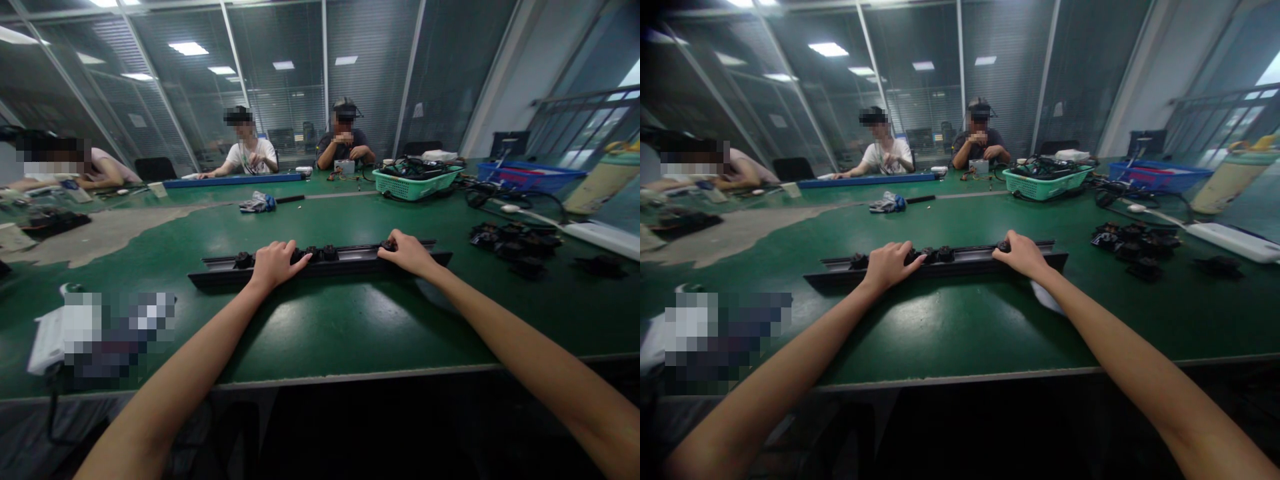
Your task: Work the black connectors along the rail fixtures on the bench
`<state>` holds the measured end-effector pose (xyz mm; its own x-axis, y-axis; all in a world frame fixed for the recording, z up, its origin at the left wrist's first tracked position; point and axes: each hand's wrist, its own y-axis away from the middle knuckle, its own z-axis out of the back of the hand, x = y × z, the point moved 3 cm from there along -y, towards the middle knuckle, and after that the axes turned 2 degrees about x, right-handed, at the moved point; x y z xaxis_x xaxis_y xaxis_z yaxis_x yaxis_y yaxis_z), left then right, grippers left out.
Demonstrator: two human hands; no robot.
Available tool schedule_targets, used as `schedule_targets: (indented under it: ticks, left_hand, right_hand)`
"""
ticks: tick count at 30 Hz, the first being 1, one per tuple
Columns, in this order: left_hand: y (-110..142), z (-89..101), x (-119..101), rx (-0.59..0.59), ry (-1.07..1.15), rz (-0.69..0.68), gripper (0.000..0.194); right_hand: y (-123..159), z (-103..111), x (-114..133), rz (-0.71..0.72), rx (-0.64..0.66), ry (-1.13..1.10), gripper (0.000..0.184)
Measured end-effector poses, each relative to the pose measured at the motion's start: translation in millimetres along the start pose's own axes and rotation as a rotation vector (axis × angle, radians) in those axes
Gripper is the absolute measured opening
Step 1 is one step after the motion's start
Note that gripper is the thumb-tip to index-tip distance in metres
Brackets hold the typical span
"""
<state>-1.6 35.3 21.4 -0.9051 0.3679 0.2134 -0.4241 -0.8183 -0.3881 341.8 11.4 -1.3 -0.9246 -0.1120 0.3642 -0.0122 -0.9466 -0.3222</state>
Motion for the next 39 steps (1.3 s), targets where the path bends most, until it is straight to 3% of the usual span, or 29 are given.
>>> schedule_targets:
  ticks: [11, 25, 39]
  left_hand:
    - [0.1, 1.4, -0.4, 0.018, 0.021, 0.01, 0.069]
    - [0.2, 1.6, -0.3, 0.016, 0.007, 0.007, 0.069]
    - [-0.2, -0.1, 0.5, 0.006, 0.009, 0.006, 0.069]
  right_hand:
    - [-0.1, 2.3, 0.9, -0.045, -0.027, 0.052, 0.027]
    - [-2.9, 11.1, -12.8, -0.185, 0.044, 0.065, 0.034]
    - [-5.4, 19.2, -27.6, -0.165, 0.074, 0.108, 0.031]
